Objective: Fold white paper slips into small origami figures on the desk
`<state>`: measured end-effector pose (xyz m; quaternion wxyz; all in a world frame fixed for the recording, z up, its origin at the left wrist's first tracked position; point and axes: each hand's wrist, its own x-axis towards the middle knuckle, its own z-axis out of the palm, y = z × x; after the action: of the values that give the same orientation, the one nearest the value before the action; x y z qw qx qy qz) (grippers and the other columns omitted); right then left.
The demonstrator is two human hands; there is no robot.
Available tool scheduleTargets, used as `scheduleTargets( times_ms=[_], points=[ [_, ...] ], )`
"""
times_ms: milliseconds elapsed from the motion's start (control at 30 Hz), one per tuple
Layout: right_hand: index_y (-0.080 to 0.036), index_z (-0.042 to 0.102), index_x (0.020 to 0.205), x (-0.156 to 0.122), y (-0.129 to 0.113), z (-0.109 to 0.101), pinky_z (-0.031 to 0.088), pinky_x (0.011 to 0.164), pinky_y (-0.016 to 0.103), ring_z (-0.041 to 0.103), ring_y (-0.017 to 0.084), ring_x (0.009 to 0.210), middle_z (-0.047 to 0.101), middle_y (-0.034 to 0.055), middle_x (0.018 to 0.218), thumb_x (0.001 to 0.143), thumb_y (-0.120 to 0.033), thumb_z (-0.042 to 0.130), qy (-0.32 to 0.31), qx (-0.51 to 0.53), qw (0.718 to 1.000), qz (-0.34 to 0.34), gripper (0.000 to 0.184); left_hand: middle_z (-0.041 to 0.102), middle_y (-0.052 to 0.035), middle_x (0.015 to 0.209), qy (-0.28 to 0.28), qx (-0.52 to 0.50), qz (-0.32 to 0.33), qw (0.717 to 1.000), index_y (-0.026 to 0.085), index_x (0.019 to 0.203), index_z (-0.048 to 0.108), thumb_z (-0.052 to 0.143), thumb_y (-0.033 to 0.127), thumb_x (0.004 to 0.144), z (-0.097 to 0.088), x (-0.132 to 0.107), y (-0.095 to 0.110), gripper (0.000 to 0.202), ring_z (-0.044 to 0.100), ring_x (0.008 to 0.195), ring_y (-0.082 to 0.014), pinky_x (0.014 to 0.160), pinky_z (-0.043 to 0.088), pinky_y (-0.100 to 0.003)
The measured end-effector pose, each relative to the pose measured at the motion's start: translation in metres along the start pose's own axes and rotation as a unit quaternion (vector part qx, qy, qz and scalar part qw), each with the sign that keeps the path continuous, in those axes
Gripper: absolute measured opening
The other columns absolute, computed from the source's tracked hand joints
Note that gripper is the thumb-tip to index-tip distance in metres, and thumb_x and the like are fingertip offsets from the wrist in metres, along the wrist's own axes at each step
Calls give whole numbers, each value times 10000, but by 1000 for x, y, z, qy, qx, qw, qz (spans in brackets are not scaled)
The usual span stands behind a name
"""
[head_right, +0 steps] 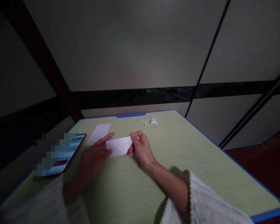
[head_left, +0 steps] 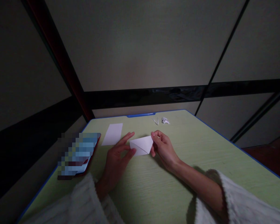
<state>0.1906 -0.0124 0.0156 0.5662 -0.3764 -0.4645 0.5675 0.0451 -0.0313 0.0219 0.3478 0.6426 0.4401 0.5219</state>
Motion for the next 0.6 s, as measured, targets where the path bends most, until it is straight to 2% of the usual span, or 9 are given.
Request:
scheduleTargets(
  times_ms=[67, 133, 200, 267, 333, 433, 500, 600],
  points=[
    [-181, 347, 625, 0, 1, 0, 205, 307, 137, 305, 38, 232, 416, -94, 283, 756, -396, 399, -2, -1, 1000, 13, 258, 572, -43, 1050, 21, 37, 38, 998, 177, 503, 560, 559, 189, 638, 0, -2, 1, 135, 410, 1069, -193, 932, 232, -302],
    [-182, 343, 626, -1, 3, 0, 184, 298, 134, 275, 32, 221, 395, -103, 273, 761, -402, 387, -8, -5, 1000, 15, 262, 631, -35, 885, 34, 73, 35, 996, 181, 522, 563, 556, 201, 637, 0, -5, 1, 117, 506, 938, -193, 855, 326, -287],
    [-182, 340, 632, -1, 4, 0, 161, 284, 131, 258, 28, 215, 398, -107, 285, 763, -409, 376, -11, -11, 1000, 5, 265, 624, -3, 663, 37, 88, 5, 995, 179, 546, 547, 541, 225, 649, 2, -7, 0, 113, 568, 705, -166, 673, 416, -248],
    [-184, 338, 650, -2, 4, 0, 146, 267, 130, 262, 27, 211, 437, -99, 319, 763, -418, 368, -17, -16, 1000, -5, 261, 553, 37, 522, 24, 69, -33, 997, 178, 582, 507, 494, 249, 688, 4, -8, -1, 128, 542, 515, -121, 489, 406, -203],
    [-186, 338, 669, -2, 3, 0, 163, 261, 129, 298, 33, 219, 480, -85, 357, 764, -425, 356, -33, -12, 999, -11, 258, 505, 61, 484, 5, 32, -65, 997, 183, 617, 464, 443, 263, 723, 5, -9, -2, 135, 501, 404, -87, 376, 362, -173],
    [-183, 349, 659, -2, 0, 2, 243, 294, 131, 376, 46, 263, 489, -75, 360, 740, -422, 398, -72, -4, 997, -7, 258, 494, 73, 498, 3, 5, -90, 996, 184, 630, 436, 433, 259, 725, 7, -8, 0, 122, 465, 336, -63, 303, 335, -154],
    [-176, 364, 645, -3, -2, 3, 284, 329, 132, 414, 45, 312, 491, -78, 381, 649, -369, 545, -94, -5, 996, 1, 265, 482, 78, 484, 14, 1, -97, 995, 181, 642, 438, 435, 252, 723, 7, -6, 1, 108, 452, 320, -59, 284, 330, -148],
    [-168, 387, 665, -5, -3, 5, 317, 387, 126, 435, 28, 387, 506, -87, 473, 449, -183, 707, -106, 5, 994, 10, 386, 472, 85, 466, 27, -6, -114, 993, 175, 660, 437, 440, 238, 720, 6, -4, 2, 87, 445, 303, -53, 274, 324, -139]
  ],
)
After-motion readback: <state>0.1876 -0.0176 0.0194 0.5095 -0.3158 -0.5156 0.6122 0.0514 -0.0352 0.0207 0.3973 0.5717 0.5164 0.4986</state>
